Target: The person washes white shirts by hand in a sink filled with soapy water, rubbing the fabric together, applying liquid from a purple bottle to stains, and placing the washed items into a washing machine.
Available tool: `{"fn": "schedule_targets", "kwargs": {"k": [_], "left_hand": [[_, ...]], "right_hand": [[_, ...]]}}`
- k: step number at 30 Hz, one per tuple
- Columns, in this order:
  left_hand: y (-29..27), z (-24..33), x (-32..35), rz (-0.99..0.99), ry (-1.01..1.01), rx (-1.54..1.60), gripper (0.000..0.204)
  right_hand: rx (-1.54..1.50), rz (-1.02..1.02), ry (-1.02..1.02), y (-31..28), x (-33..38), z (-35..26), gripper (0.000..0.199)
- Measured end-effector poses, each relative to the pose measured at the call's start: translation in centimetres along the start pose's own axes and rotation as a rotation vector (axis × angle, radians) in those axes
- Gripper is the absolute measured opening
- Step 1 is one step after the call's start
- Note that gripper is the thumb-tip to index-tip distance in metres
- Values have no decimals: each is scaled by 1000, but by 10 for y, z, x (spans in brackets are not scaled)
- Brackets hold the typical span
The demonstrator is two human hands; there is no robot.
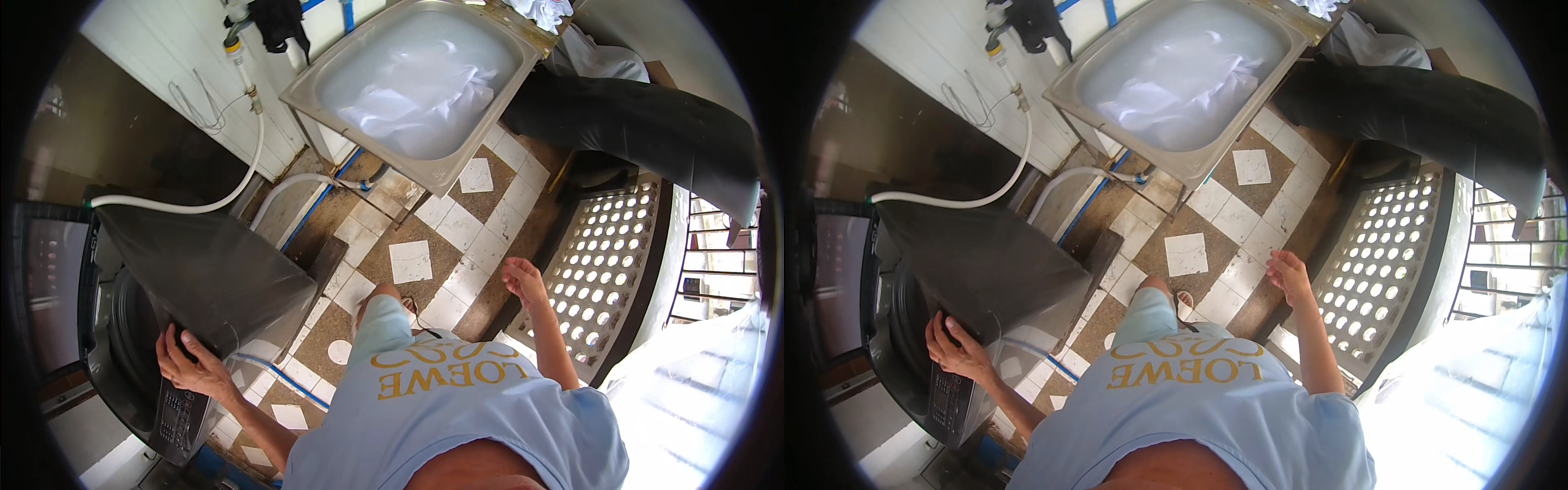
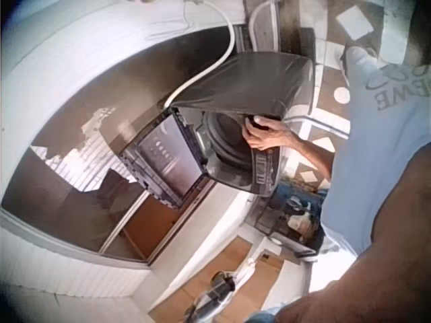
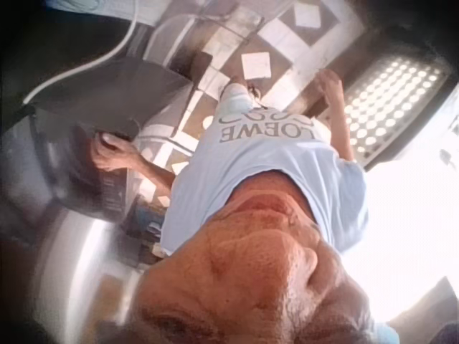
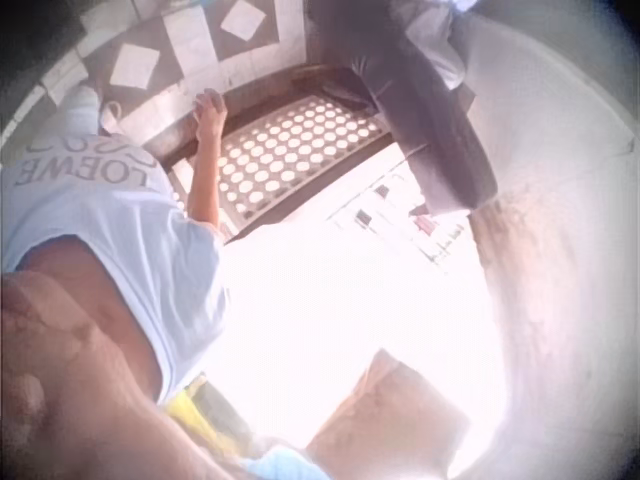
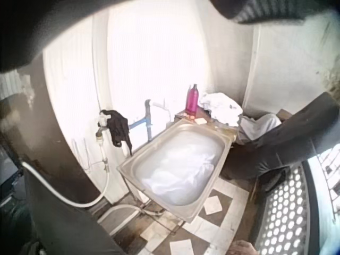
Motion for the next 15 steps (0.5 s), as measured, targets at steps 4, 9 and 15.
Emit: {"fn": "schedule_targets", "kwargs": {"k": [4, 9, 15], "left_hand": [[0, 13, -1, 59, -10, 8, 35], [-6, 26, -3, 179, -15, 30, 30], [28, 159, -21, 296, -71, -48, 18]], "right_hand": [[35, -53, -266, 2, -48, -86, 20], [138, -266, -605, 71, -87, -224, 17], [309, -640, -722, 180, -139, -303, 16]]}}
Point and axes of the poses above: each hand's wrist, its own x-axis away from the middle knuckle, its own y-axis out of the palm, z = x × y, the point moved 6 cm from there along -x, towards the middle knuckle, and after that the axes turned 3 degrees about -x, right-handed, at the moved point
